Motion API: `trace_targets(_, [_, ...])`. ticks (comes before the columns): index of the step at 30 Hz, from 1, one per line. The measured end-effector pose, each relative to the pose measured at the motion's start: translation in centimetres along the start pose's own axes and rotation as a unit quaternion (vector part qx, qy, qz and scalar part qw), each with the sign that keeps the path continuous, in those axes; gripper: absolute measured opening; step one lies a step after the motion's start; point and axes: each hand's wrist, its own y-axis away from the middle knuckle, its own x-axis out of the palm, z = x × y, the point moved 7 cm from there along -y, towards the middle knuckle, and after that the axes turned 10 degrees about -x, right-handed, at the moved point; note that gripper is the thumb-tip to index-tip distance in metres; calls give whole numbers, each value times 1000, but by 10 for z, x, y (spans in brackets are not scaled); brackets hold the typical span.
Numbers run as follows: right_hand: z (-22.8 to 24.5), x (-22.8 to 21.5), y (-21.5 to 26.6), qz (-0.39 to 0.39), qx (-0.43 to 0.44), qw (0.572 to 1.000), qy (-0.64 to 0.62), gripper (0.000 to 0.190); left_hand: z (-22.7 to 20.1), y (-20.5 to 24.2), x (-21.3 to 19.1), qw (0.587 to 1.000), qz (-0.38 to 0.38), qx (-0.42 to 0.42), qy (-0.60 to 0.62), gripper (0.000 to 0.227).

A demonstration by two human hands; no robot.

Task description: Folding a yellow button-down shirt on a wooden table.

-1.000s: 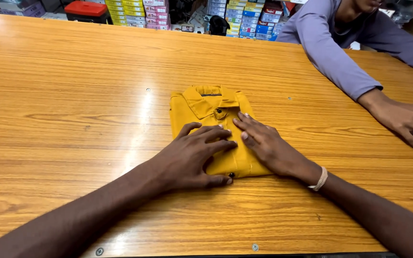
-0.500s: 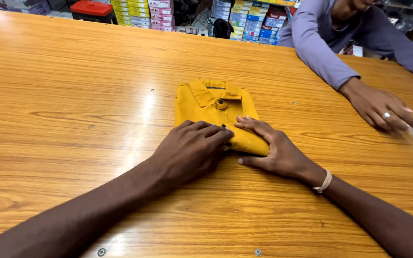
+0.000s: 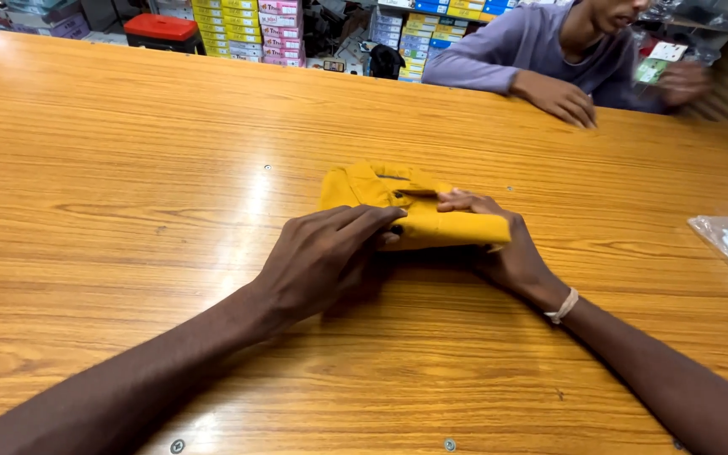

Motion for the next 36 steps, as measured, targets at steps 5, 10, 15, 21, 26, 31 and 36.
trace_targets(5, [-7,-5,3,-31,-37,997,60,50,-3,-3,-15,992,-38,-23,117,27])
trace_targets(10, [-42,-3,15,-65,110,992,-12,42,17,-7,-29,968,-92,-85,217,24])
trace_targets(15, [-36,-6,5,-154,204,912,-322,69,47,-9,-27,905,-104,-185,369,29])
trace_targets(21, [-74,17,35,-117,254,880,-383,61,78,-12,-23,725,-133,-260,623,30])
trace_targets(26, [-60,18,24,-136,186,847,-479,52,84,-13,-20,723,-131,-262,625,28])
trace_targets(31, [-32,8,8,-173,173,831,-500,51,87,-14,-24,748,-146,-282,583,28])
trace_targets(36, [-45,-1,18,-286,189,782,-520,54,98,-9,-22,783,-150,-384,466,31])
